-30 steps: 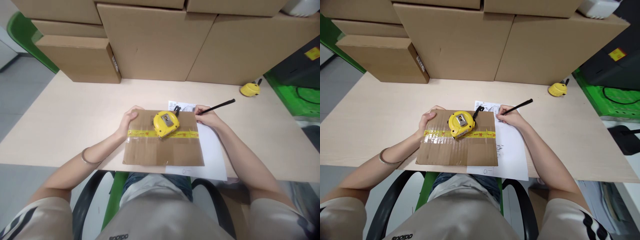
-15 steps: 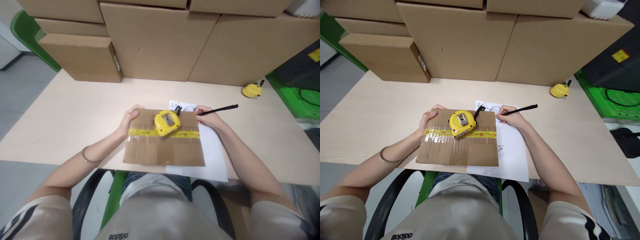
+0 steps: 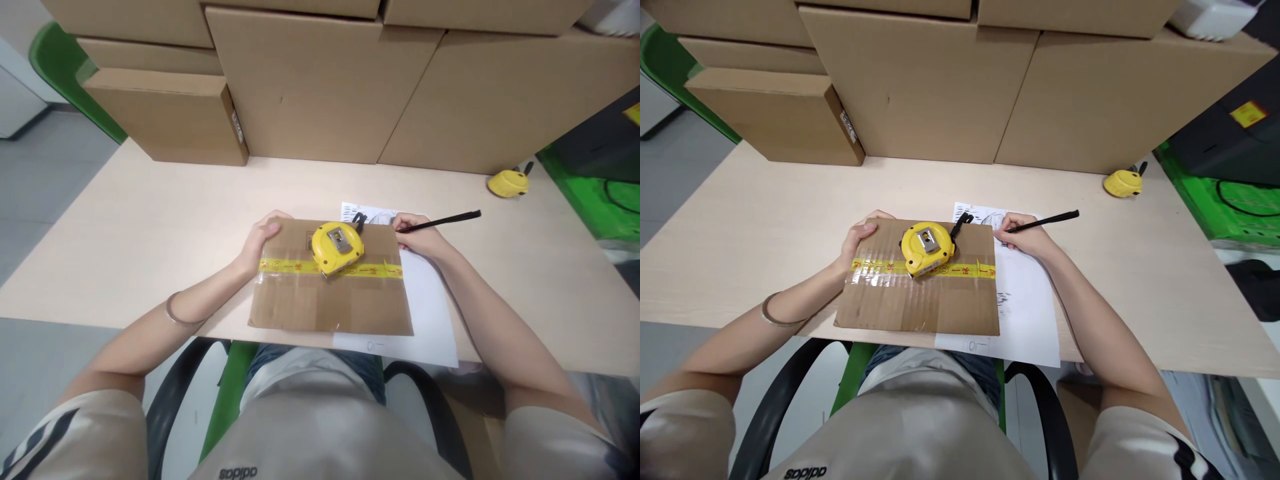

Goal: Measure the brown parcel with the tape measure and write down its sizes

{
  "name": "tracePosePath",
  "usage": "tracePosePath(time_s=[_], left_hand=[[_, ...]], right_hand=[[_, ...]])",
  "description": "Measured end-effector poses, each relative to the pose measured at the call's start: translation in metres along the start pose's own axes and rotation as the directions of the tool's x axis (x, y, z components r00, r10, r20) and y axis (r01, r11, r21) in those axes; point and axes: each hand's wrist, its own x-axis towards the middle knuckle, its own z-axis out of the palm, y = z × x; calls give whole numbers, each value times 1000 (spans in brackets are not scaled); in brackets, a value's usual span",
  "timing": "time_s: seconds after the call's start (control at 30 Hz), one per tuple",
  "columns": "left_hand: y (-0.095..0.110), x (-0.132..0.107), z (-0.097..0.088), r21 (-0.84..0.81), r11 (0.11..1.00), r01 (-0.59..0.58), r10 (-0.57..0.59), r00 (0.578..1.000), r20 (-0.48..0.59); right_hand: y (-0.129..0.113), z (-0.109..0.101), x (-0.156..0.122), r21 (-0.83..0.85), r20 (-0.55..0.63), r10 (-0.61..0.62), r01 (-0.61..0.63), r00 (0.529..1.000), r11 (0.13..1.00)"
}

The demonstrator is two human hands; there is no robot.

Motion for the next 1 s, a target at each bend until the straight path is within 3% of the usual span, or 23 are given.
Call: tracePosePath(time_s=[0.43, 0.7, 0.87, 0.93, 1.0], left_hand=[[-1, 0, -2, 17, 1000, 1, -1, 1000, 1], [-2, 0, -3, 17, 1000, 18, -18, 1000, -4], [0, -3, -2, 57, 998, -29, 29, 1000, -3], [3, -7, -3, 74, 996, -53, 56, 998, -37], [6, -12, -5, 136, 986, -94, 103, 993, -55]], right_hand=[[-7, -3, -4, -116, -16, 9, -11, 1000, 993], [-14, -28, -14, -444, -121, 89, -134, 989, 886], [-26, -26, -22, -494, -278, -40, -107, 960, 863], [-40, -21, -30, -461, -321, -151, -15, 935, 888], [-61, -12, -37, -421, -280, -263, 129, 923, 898]])
